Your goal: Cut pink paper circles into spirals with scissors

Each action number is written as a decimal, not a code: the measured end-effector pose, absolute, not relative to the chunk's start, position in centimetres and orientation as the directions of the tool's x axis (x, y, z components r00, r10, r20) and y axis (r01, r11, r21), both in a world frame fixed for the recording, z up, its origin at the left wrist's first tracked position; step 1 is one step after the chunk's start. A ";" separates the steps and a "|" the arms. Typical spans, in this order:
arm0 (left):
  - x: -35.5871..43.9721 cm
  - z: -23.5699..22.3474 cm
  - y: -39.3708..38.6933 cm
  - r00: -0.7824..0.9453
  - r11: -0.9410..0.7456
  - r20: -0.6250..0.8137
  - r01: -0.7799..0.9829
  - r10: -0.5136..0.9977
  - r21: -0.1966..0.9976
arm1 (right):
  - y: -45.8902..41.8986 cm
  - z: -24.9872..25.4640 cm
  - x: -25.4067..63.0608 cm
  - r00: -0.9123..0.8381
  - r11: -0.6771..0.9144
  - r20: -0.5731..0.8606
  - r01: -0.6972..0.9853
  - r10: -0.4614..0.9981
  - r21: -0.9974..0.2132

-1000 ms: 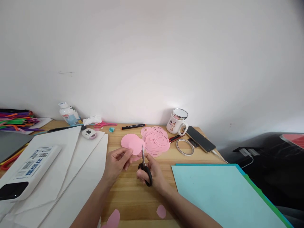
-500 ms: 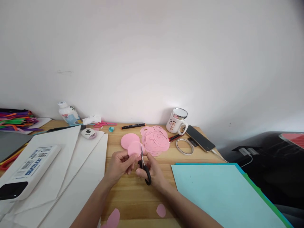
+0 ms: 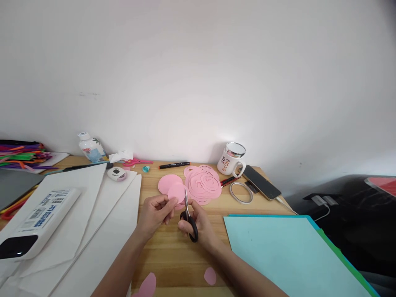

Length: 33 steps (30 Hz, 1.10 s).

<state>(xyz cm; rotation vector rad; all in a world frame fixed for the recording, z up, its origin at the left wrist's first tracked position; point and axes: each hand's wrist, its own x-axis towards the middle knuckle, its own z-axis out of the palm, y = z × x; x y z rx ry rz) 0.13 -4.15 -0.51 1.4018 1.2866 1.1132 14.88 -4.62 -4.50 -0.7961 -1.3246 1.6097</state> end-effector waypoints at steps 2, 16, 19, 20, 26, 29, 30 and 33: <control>0.1 -0.6 -4.1 0.043 -0.049 0.041 0.184 0.998 0.982 | -4.7 -4.5 14.9 -0.407 -0.047 0.048 -0.220 0.912 -0.974; 0.4 -0.5 -4.1 0.066 0.005 -0.004 -0.005 0.998 1.000 | -4.9 -4.6 14.7 -0.375 -0.046 0.029 -0.189 0.926 -0.981; 0.6 -0.8 -4.2 0.135 0.027 -0.030 0.026 0.990 0.999 | -4.9 -4.9 14.6 -0.404 -0.066 0.026 -0.214 0.914 -0.975; 0.7 -0.9 -4.2 0.125 0.022 -0.026 0.034 0.992 0.999 | -5.0 -5.0 14.6 -0.423 -0.078 0.024 -0.222 0.906 -0.972; 0.6 -0.6 -4.3 0.077 0.000 -0.008 0.102 0.997 0.995 | -4.8 -4.9 14.8 -0.452 -0.078 0.050 -0.261 0.890 -0.962; 0.5 -0.4 -4.3 0.110 0.003 -0.017 0.121 0.994 0.993 | -4.5 -4.7 15.0 -0.427 -0.052 0.078 -0.285 0.901 -0.957; 0.5 -0.3 -4.3 0.118 -0.001 -0.014 0.121 0.993 0.993 | -4.5 -4.6 15.1 -0.426 -0.050 0.082 -0.290 0.901 -0.956; 0.5 -0.2 -4.3 0.122 -0.017 0.002 0.117 0.993 0.993 | -4.4 -4.5 15.2 -0.438 -0.057 0.078 -0.288 0.895 -0.956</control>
